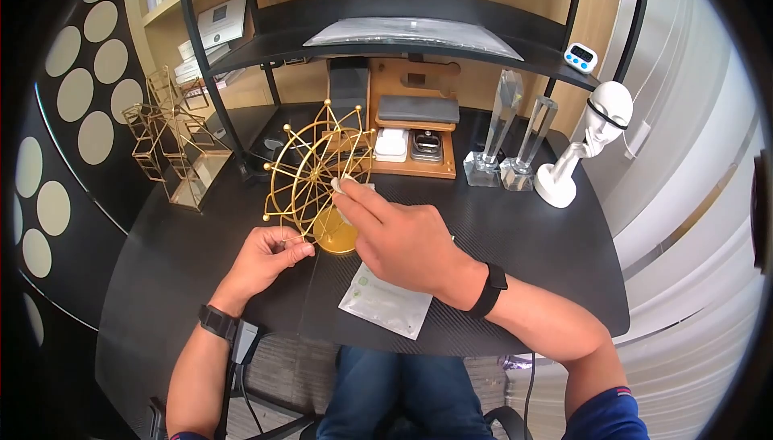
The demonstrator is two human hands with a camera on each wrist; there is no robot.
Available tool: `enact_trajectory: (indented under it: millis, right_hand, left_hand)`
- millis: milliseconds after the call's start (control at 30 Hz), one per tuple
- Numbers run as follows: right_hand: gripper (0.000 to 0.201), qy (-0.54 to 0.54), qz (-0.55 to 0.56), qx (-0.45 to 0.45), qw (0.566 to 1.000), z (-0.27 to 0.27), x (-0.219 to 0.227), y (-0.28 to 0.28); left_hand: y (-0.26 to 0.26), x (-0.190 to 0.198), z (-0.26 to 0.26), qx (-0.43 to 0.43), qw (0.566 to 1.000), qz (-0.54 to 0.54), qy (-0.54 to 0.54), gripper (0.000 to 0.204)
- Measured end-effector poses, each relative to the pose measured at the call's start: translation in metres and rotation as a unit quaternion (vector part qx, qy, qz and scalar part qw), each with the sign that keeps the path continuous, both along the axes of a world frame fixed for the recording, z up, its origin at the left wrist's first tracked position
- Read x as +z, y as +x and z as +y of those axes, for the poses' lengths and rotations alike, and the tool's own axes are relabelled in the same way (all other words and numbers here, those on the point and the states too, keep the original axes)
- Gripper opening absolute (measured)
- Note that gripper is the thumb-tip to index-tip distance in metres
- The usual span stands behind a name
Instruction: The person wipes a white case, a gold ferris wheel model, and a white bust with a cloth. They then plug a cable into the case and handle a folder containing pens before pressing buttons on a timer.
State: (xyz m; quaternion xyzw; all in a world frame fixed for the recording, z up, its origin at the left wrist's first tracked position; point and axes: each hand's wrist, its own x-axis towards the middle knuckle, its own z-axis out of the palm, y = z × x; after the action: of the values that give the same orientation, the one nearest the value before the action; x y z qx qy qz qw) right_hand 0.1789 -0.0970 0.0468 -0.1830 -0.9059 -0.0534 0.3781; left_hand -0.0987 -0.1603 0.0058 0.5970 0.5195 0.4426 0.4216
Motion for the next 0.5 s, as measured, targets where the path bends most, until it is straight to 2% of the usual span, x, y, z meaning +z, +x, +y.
enact_trajectory:
  millis: [167,233,367,500]
  right_hand:
    - [0.051,0.015,0.000,0.004,1.000,0.0004,-0.0007,0.0008]
    - [0.057,0.006,-0.014,0.013,1.000,0.0002,-0.0010,0.0007]
    - [0.058,0.008,-0.006,0.014,1.000,-0.0006,-0.0024,-0.0003]
    - [0.058,0.003,0.016,-0.011,1.000,0.0017,0.0019,-0.0011]
  left_hand:
    - [-0.0021,-0.0025,0.0014,-0.004,1.000,0.016,0.007,0.018]
    - [-0.0012,-0.0005,0.0003,-0.005,1.000,0.016,0.003,0.018]
    - [-0.0016,-0.0018,0.0007,-0.006,1.000,0.004,0.001,0.018]
    - [0.0000,0.0017,0.0001,0.003,1.000,-0.008,-0.010,0.017]
